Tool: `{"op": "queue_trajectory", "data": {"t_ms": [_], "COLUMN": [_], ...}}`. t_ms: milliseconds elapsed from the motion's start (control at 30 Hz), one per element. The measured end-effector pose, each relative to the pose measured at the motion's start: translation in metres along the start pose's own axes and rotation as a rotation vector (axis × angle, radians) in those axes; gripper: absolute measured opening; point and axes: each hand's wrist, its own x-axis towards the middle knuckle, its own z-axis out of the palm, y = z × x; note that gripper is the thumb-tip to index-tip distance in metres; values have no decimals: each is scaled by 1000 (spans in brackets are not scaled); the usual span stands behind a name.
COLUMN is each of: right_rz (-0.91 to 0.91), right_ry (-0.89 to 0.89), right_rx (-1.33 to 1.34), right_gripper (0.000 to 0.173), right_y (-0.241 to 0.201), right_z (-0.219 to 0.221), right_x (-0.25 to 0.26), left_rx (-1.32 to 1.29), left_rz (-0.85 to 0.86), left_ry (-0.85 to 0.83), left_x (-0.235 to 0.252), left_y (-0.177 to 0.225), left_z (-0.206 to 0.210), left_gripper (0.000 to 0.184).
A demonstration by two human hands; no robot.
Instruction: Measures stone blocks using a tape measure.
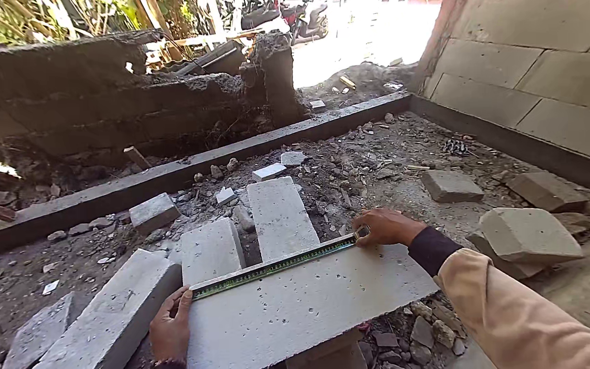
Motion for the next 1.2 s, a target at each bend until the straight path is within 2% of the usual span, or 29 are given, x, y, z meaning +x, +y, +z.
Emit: {"op": "queue_trajectory", "data": {"t_ms": [100,300,433,500,600,667,833,1000,1200], "right_rz": [11,36,21,13,1,-10,-53,-178,-146], "right_ry": [31,59,47,32,21,47,77,123,151], "right_rx": [-12,9,21,36,19,-1,-70,-124,-129], "right_gripper": [36,67,75,71,47,38,35,27,29], "right_y": [1,4,3,3,-1,-3,-8,-13,-9], "right_z": [7,15,15,15,14,15,16,19,15], "right_x": [-5,-10,-13,-14,-15,-16,-17,-18,-22], "left_rx": [-4,25,64,79,117,148,229,270,253], "left_rz": [5,35,81,90,103,110,133,202,197], "left_ry": [6,38,32,27,29,38,72,80,79], "left_x": [-1,-2,-1,-1,0,0,-1,0,-1], "left_y": [-2,-6,-8,-7,-7,-6,-5,-5,-2], "left_z": [2,6,5,5,4,4,2,1,-1], "left_gripper": [33,34,35,36,36,36,38,34,32]}}
